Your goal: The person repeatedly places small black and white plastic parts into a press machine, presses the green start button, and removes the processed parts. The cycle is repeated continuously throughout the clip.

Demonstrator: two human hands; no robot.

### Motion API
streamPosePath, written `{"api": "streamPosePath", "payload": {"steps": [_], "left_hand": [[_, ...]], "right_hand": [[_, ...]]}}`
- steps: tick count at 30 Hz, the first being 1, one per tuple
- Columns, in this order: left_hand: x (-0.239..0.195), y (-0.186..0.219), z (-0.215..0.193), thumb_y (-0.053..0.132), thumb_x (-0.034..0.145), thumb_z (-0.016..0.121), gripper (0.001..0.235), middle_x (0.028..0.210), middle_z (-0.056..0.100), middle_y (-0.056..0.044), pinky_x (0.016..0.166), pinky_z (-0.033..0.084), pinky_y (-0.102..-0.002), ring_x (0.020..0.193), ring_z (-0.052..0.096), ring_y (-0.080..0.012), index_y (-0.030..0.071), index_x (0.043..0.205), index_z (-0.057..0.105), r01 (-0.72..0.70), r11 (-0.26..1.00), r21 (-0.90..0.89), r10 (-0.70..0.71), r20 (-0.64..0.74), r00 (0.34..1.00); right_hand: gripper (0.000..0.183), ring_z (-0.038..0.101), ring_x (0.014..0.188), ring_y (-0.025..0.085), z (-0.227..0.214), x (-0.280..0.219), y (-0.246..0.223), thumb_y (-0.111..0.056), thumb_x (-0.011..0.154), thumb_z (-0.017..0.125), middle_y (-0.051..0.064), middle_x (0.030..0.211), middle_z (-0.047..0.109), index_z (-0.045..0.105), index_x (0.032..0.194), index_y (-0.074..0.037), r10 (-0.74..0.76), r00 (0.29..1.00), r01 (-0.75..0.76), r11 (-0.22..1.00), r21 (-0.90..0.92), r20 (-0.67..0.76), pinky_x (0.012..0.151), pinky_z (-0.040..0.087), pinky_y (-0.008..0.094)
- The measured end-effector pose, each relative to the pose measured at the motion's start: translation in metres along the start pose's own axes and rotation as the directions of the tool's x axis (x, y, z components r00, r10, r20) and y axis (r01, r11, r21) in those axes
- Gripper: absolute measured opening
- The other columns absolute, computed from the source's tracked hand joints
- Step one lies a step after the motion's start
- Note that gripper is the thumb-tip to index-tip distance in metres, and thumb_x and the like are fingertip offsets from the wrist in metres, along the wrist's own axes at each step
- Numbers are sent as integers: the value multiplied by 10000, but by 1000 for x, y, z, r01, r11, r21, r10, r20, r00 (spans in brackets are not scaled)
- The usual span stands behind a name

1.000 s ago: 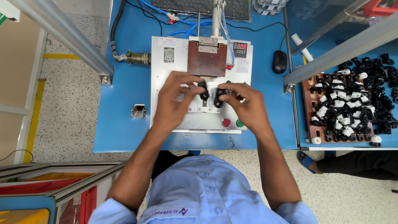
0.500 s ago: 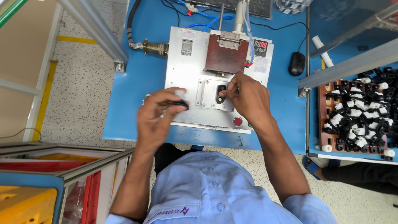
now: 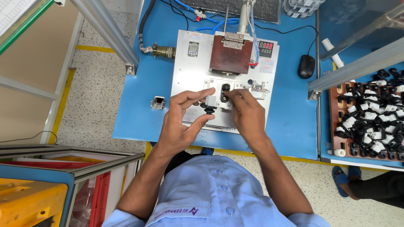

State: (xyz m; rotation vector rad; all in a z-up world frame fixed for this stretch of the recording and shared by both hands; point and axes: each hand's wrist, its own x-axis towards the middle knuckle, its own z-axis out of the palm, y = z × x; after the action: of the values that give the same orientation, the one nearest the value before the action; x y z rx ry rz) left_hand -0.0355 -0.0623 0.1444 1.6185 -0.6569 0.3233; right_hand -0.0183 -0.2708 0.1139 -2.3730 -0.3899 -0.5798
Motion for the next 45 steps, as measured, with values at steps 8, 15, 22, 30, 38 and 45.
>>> {"api": "streamPosePath", "payload": {"steps": [8,15,22,30,38,45], "left_hand": [[-15,-6,-7,73,1015,711,460,1455,624,-269,1128,481,-396,1214,628,-258,51,1313,361,61,994,-94,-63,-19,998],[-34,-61,-29,183,996,562,318,1372,597,-331,922,551,-441,1014,684,-281,45,1280,520,182,280,-943,-466,32,884],[-71,-125,-45,169,921,778,359,1083,616,-107,772,552,-315,935,638,-165,34,1209,612,680,725,-112,-671,-336,661],[-72,-128,-45,151,765,843,357,905,597,-32,641,473,-324,738,600,-185,49,1098,764,851,515,-104,-838,-271,474],[-62,-126,-49,187,747,847,346,954,664,-45,747,544,-322,845,691,-199,68,1058,755,863,495,97,-816,-289,500],[-24,-105,-67,239,640,934,409,930,711,-70,715,521,-346,781,677,-209,93,994,792,827,348,441,-848,-228,478]], "right_hand": [[276,682,985,155,-46,-73,55,-23,925,771,109,1315,667,730,1185,-106,382,918,-350,905,242,-103,757,586,295],[475,611,669,160,-41,-113,88,-301,1019,627,112,889,689,574,1473,-170,829,541,-834,509,212,141,599,507,308],[478,596,592,157,-14,-114,108,-306,1045,514,121,808,654,505,1471,-90,725,530,-802,260,537,440,574,513,295],[335,568,510,194,-9,-99,104,-262,993,497,135,704,654,559,1233,-36,694,517,-824,244,511,501,522,473,333],[310,603,559,170,-14,-101,103,-289,1015,520,89,686,619,548,1206,-47,671,541,-812,258,524,508,567,502,312],[304,597,547,169,-7,-101,108,-304,1015,520,69,659,610,541,1213,-75,679,505,-832,216,512,534,545,482,310]]}}
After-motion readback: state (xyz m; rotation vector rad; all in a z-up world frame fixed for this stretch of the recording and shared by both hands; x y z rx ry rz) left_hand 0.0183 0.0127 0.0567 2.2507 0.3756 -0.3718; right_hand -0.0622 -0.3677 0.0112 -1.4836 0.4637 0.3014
